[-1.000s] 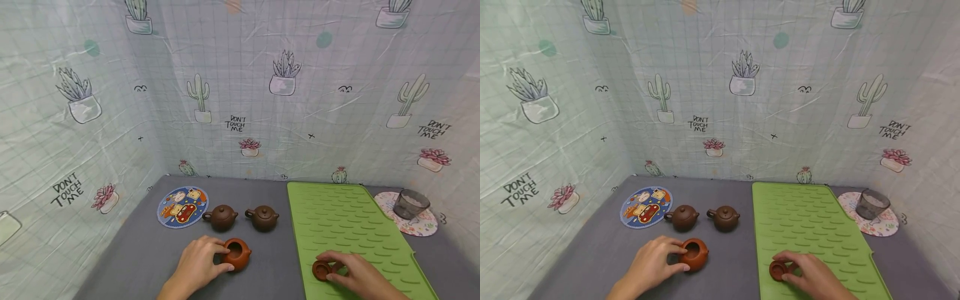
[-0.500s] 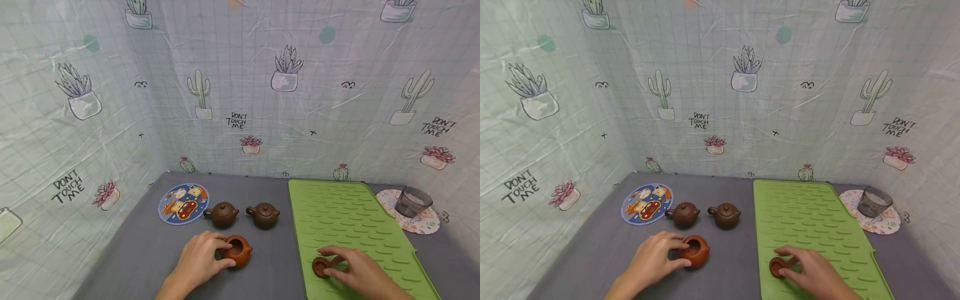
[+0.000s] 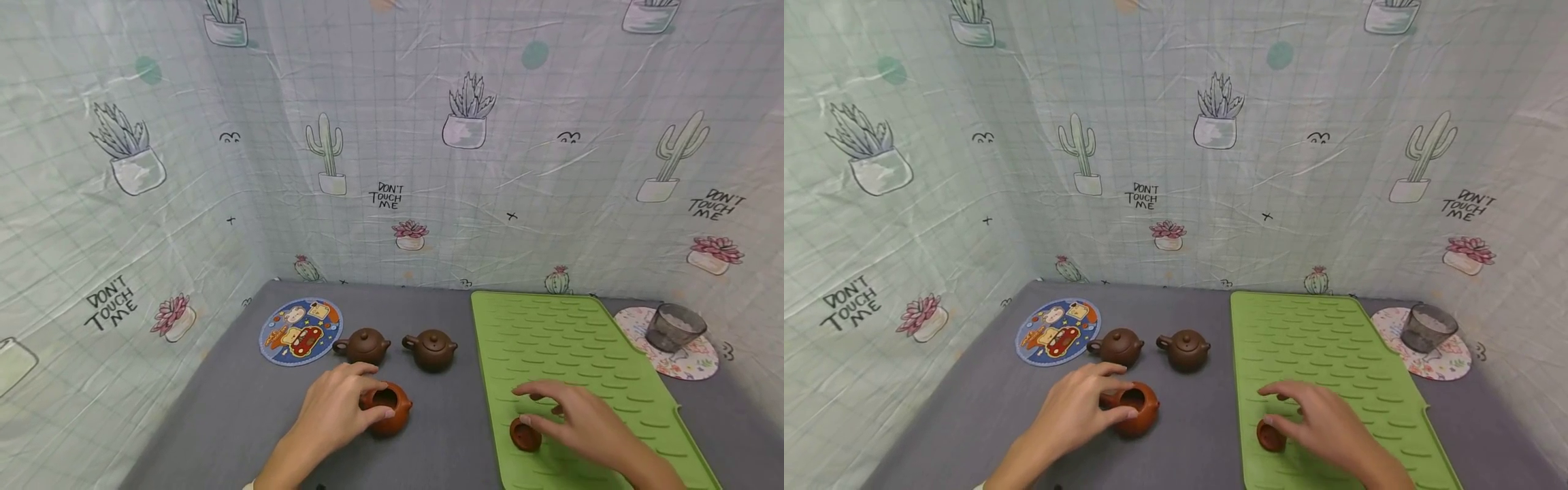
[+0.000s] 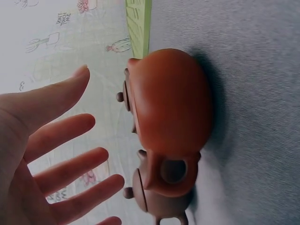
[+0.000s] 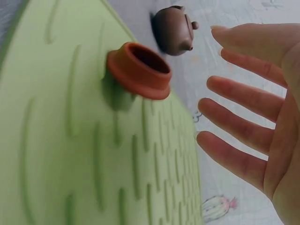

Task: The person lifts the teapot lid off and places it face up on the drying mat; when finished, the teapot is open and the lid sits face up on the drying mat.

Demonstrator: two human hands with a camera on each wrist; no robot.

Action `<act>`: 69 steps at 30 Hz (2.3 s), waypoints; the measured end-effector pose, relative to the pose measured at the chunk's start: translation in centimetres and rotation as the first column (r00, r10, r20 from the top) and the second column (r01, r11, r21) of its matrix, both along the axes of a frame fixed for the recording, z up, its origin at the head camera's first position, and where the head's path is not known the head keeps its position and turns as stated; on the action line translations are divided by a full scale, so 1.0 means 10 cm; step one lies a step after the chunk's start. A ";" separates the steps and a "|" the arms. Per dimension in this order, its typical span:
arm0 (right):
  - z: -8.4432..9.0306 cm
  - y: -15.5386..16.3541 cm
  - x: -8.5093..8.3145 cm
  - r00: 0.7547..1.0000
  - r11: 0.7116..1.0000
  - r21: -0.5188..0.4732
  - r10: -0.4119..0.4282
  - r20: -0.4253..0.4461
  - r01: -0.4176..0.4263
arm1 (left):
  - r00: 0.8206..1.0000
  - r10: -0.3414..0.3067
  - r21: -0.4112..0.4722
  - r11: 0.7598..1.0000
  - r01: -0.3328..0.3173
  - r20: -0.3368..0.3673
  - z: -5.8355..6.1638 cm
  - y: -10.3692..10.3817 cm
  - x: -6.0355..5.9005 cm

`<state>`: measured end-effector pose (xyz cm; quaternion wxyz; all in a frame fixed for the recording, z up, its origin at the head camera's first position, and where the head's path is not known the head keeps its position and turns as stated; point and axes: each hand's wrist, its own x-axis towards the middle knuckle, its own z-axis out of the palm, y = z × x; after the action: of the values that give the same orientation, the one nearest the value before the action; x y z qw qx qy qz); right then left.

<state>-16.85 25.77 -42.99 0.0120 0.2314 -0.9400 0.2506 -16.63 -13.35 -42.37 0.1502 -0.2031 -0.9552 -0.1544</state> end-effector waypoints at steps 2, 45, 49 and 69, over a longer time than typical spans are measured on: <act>0.04 -0.05 -0.03 1.000 1.000 0.004 0.007 -0.028 -0.007 | 1.000 0.004 0.010 1.000 -0.004 -0.018 0.02 0.03 -0.02; 0.06 -0.88 -0.78 0.991 0.997 -0.055 0.045 -0.123 -0.052 | 0.999 0.029 0.195 0.981 -0.022 -0.032 -0.10 0.57 -0.57; 0.00 -0.92 -0.83 0.989 0.997 -0.048 0.046 -0.139 -0.053 | 0.999 0.045 0.190 0.981 -0.040 -0.023 -0.17 0.62 -0.60; -0.33 -1.16 -0.97 0.984 0.998 -0.053 0.033 -0.174 -0.043 | 0.988 0.155 0.188 0.970 -0.153 0.006 -0.42 0.86 -0.78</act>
<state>-26.52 14.21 -46.27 0.0952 0.2697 -0.9233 0.2563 -24.44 -4.80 -46.54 0.1843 -0.1139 -0.9486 -0.2308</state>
